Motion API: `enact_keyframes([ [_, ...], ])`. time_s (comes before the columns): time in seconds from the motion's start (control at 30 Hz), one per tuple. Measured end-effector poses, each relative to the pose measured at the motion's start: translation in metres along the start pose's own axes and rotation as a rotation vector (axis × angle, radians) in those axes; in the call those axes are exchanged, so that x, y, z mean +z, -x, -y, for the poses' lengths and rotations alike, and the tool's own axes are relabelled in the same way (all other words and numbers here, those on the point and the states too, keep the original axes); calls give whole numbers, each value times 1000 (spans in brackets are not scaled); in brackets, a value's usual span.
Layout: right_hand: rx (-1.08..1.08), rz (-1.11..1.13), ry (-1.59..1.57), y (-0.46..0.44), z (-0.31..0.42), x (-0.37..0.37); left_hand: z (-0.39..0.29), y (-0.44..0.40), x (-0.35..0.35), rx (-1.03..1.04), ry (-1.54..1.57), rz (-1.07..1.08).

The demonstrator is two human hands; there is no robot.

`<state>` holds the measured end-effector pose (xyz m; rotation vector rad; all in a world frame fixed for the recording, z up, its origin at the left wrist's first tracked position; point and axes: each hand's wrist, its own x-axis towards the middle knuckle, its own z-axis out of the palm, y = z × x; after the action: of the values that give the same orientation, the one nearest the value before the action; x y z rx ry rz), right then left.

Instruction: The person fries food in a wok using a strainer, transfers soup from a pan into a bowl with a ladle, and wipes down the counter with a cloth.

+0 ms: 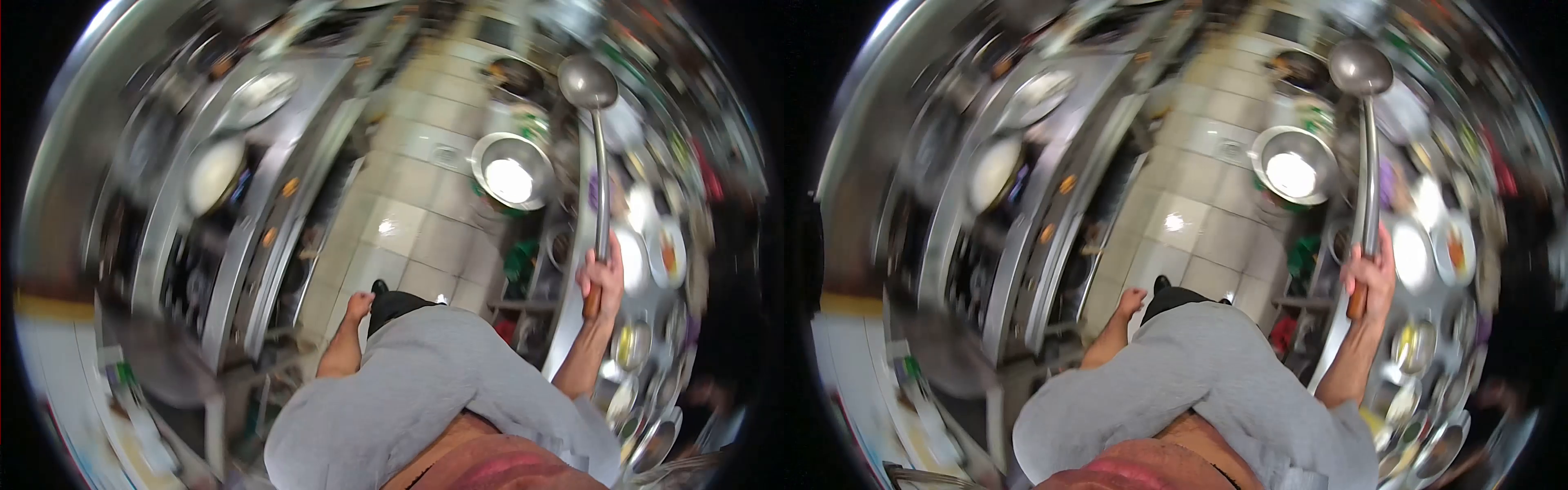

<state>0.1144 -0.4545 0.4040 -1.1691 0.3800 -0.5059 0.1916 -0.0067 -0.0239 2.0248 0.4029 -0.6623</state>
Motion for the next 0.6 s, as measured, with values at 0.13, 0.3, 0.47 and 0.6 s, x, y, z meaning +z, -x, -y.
enact_keyframes([
  [0.13, 210, 428, -29, -22, -50, 99, -5, 9, -34, -138, 197, -108],
  [0.3, 346, 787, 303, -24, -105, 238, -1, -6, -97, -233, 585, -191],
  [0.47, 196, 1105, 679, -45, -163, 368, -11, -35, -168, -190, 937, -370],
  [0.6, -65, 1233, 906, -59, -211, 449, -25, -65, -214, -158, 990, -328],
])
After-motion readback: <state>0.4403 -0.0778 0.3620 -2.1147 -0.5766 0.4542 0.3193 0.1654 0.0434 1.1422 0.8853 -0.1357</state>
